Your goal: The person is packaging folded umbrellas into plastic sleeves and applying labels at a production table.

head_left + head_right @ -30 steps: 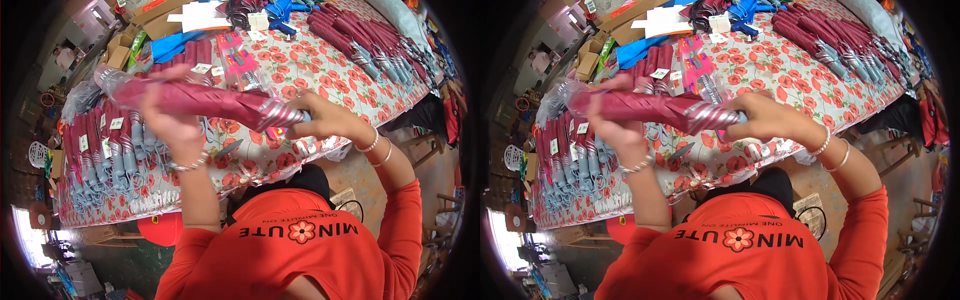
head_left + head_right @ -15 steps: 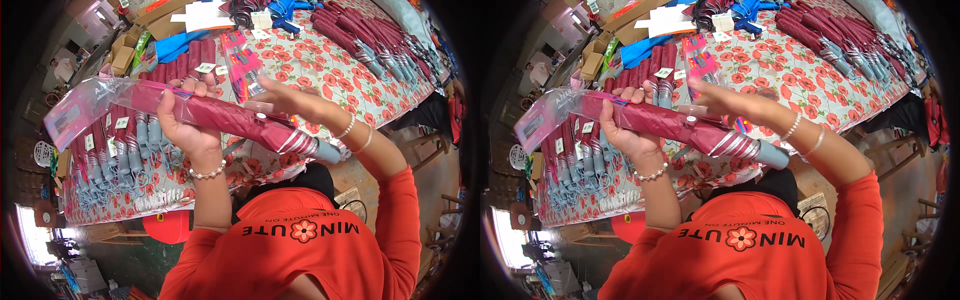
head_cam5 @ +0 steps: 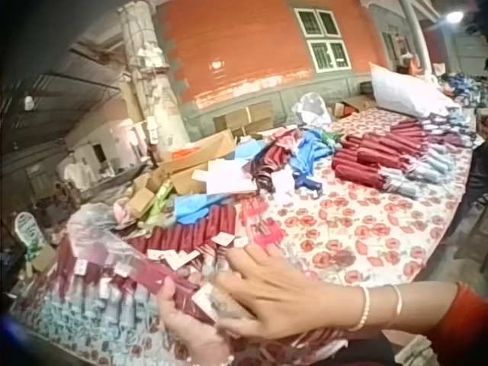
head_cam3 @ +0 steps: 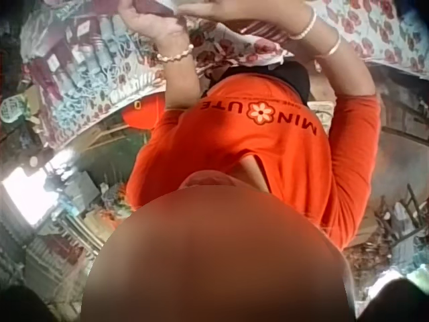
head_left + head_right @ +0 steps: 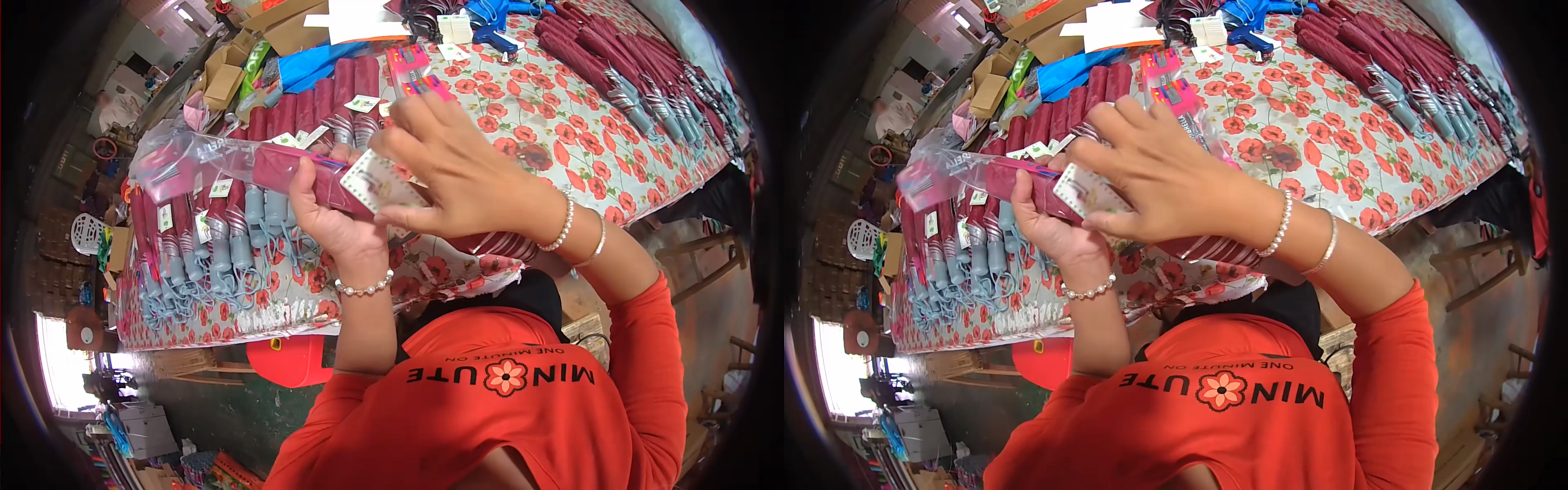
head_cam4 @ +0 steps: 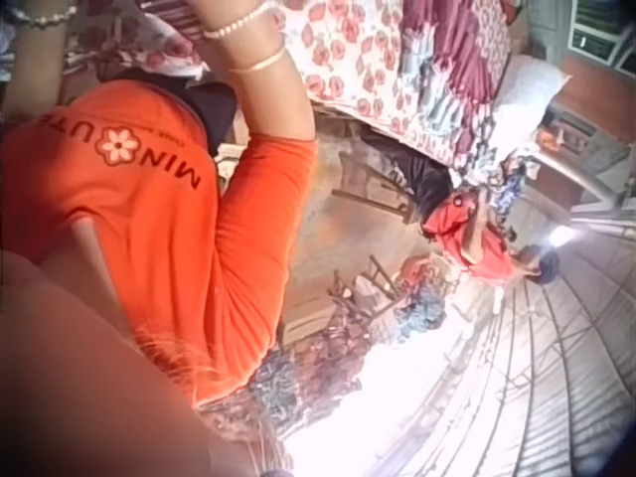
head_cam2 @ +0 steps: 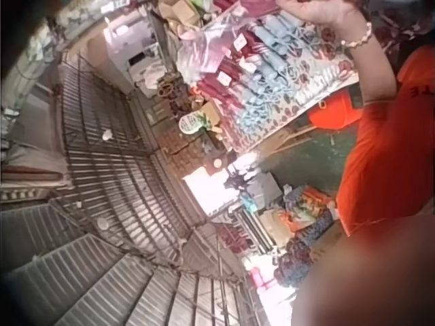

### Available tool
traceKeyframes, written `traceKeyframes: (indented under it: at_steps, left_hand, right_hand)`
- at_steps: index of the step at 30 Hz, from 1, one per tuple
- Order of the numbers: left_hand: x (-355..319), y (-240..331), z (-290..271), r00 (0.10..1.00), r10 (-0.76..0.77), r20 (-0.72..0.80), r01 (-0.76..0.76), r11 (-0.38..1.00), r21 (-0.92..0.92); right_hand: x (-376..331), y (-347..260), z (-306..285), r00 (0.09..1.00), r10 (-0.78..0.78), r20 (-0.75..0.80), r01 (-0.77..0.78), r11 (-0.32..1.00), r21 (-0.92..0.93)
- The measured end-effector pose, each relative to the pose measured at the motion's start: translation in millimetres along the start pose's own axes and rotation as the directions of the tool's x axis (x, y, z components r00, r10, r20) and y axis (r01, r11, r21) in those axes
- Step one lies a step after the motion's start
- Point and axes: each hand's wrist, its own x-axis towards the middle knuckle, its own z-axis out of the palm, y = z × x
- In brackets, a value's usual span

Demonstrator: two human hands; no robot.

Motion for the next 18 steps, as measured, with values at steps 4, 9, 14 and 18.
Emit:
traceKeyframes:
  at_steps: [4,9,14,18]
  left_hand:
    - [3,-2,-10,0.999,-0.018,0.032,0.020,0.998,-0.051]
    - [1,-4,-7,1.000,0.018,-0.021,-0.019,0.999,-0.036]
    - [-2,-6,-4,0.992,0.075,-0.105,-0.075,0.997,0.010]
    - [-4,-7,-2,0.989,0.072,-0.132,-0.071,0.997,0.014]
  right_hand:
    - [-1,-3,-6,0.988,0.025,0.152,-0.018,0.999,-0.047]
    - [-8,-18,-6,0.963,0.094,0.252,-0.107,0.993,0.041]
    - [-15,-20,3,0.939,0.242,0.243,-0.297,0.928,0.223]
    - [-17,-22,5,0.874,0.345,0.342,-0.466,0.794,0.391]
